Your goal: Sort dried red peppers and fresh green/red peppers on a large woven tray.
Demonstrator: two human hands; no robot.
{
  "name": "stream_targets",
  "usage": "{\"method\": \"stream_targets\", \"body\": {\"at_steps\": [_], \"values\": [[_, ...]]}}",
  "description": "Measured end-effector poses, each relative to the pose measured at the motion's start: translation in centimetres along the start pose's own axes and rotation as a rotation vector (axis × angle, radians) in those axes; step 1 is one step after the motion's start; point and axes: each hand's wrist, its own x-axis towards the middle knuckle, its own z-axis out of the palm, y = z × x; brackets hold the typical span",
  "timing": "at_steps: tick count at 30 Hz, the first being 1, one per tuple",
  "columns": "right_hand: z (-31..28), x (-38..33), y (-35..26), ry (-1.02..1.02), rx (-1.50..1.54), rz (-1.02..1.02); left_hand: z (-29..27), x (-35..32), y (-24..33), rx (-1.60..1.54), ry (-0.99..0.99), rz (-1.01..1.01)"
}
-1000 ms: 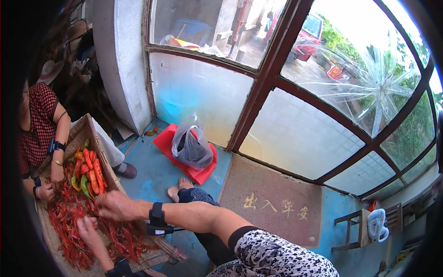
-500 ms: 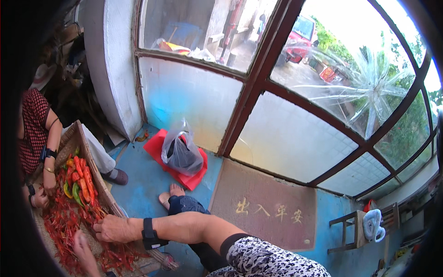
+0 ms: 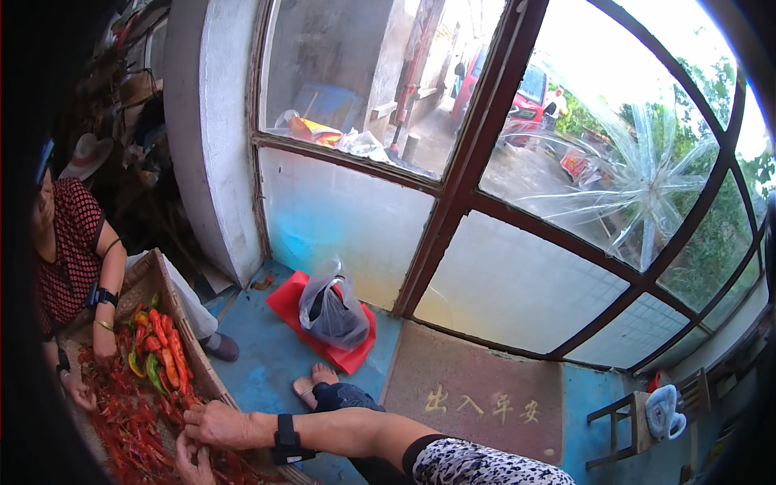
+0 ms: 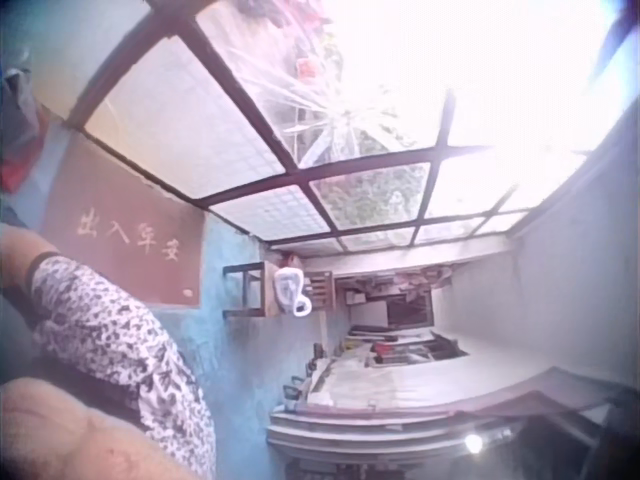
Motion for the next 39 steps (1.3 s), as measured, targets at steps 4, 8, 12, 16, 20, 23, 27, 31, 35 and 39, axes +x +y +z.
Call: {"method": "stream_targets", "body": {"at_steps": [4,8,12,16,20,23,27,31,35,39], "values": [[-0.6,0.1,0.4,0.02,0.008,0.014,0.0,0.1,1.1,-0.031,0.013,-0.029],[-0.8,0.1,0.5,0.016,0.031,-0.012,0.3,0.6,0.1,0.063,0.065,0.019],[-1.3,0.0,-0.1,0.01,0.028,-0.005,0.0,0.5,-0.4,0.09,0.094,0.082],[-0.9,0.0,0.3,0.004,0.009,0.013,-0.2,0.2,0.1,0.083,0.093,0.1],[-0.2,-0.2,0.8,-0.038,-0.022,0.026,-0.3,-0.3,1.0,-0.087,0.08,0.114],[-0.5,0.0,0.5,-0.054,-0.041,0.026,-1.3,-0.2,-1.6,-0.248,0.158,0.082],[-0.5,0.1,0.5,-0.048,-0.091,0.044,-3.2,-0.3,-1.4,-0.291,0.363,0.079],[-0.3,0.3,0.7,0.03,-0.029,0.12,-7.2,-0.2,-5.1,-0.109,0.577,0.082],[-0.4,0.6,0.6,0.116,-0.014,0.059,-9.8,-0.6,-15.2,-0.084,0.75,0.325],[-0.7,-0.4,1.8,0.092,-0.008,0.071,-6.3,-1.4,-3.1,-0.372,0.628,-0.093]]}}
